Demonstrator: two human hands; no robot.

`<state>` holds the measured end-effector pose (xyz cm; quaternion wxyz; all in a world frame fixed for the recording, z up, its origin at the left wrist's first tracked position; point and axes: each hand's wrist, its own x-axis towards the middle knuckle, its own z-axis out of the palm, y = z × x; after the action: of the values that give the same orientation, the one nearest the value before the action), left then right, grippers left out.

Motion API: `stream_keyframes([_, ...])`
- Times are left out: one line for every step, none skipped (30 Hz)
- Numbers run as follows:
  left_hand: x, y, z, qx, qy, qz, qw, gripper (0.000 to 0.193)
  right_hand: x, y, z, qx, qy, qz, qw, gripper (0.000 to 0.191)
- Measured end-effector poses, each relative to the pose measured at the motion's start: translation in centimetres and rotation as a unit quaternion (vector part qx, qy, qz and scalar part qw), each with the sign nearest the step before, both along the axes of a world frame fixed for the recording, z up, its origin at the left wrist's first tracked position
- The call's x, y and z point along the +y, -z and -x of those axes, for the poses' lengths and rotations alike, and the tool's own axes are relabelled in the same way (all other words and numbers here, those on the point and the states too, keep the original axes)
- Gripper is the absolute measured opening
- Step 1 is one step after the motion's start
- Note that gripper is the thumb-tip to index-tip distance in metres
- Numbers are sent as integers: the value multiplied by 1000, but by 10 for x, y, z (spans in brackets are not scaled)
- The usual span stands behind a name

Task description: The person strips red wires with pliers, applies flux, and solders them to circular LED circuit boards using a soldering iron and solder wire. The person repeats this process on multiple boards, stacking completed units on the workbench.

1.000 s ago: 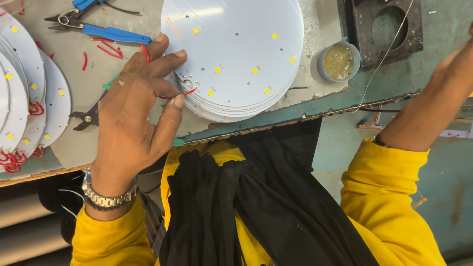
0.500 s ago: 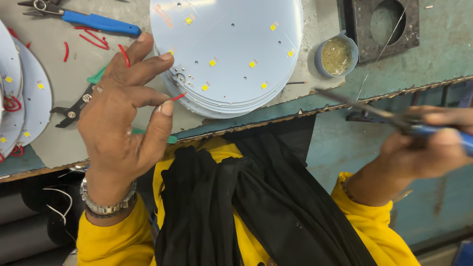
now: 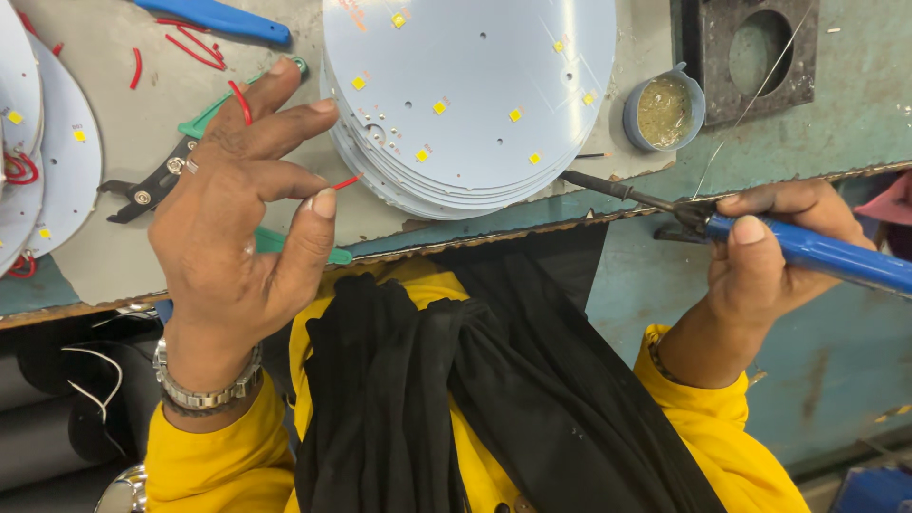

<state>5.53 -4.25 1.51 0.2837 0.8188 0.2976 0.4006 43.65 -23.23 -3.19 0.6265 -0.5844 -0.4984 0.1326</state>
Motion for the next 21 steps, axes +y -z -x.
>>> stream_keyframes([0,0,1,2,1,-2,1000,9,2,-5,3,-1,0,9,1000,30])
stream_keyframes([1,0,1,3,2,-4,1000,8,5,-11,6,-2,0,18,1000,30])
stream_keyframes([1,0,1,4,1,-5,1000,8,9,-17,9,-13,0,28,1000,30])
stream_keyframes([1,0,1,5,1,-6,1000,8,12,-24,13,-19,8,44,999,30])
stream_keyframes([0,0,1,6,0,-7,1000,8,15,-31,17,-25,15,60,998,30])
stream_keyframes([1,0,1,6,1,-9,1000,7,18,-37,21,-26,30,81,996,30])
stream_keyframes([1,0,1,5,1,-11,1000,7,22,-43,24,-34,30,95,994,30])
stream_keyframes([1,0,1,5,2,-13,1000,7,24,-49,26,-43,30,109,993,30])
stream_keyframes([0,0,1,6,2,-12,1000,7,27,-54,28,-61,17,117,991,31])
stream_keyframes([0,0,1,6,1,-12,1000,6,30,-58,29,-74,5,127,989,32])
stream_keyframes([0,0,1,7,1,-12,1000,6,32,-61,29,-88,-6,137,987,33])
stream_keyframes([0,0,1,6,2,-11,1000,6,34,-65,27,-99,-15,148,984,34])
stream_keyframes([0,1,1,6,2,-11,1000,6,36,-67,25,-119,-25,156,980,35])
stream_keyframes([0,1,1,5,2,-11,1000,6,37,-70,23,-139,-36,163,976,36])
stream_keyframes([-1,1,1,3,1,-10,1000,6,38,-71,21,-169,-47,166,970,36])
stream_keyframes([-1,1,1,2,0,-8,1000,6,37,-71,21,-188,-52,167,967,36])
stream_keyframes([-1,1,2,1,-1,-6,1000,7,37,-71,20,-206,-58,167,962,37])
stream_keyframes([-1,1,2,-1,-2,-6,1000,7,36,-71,21,-213,-57,166,961,37])
stream_keyframes([-1,1,2,-2,-2,-6,1000,7,34,-71,22,-220,-56,167,960,37])
stream_keyframes([-1,1,2,-3,-2,-6,1000,7,33,-71,23,-227,-54,168,958,37])
stream_keyframes([-1,2,2,-1,-1,-8,1000,7,31,-71,25,-233,-51,171,956,37])
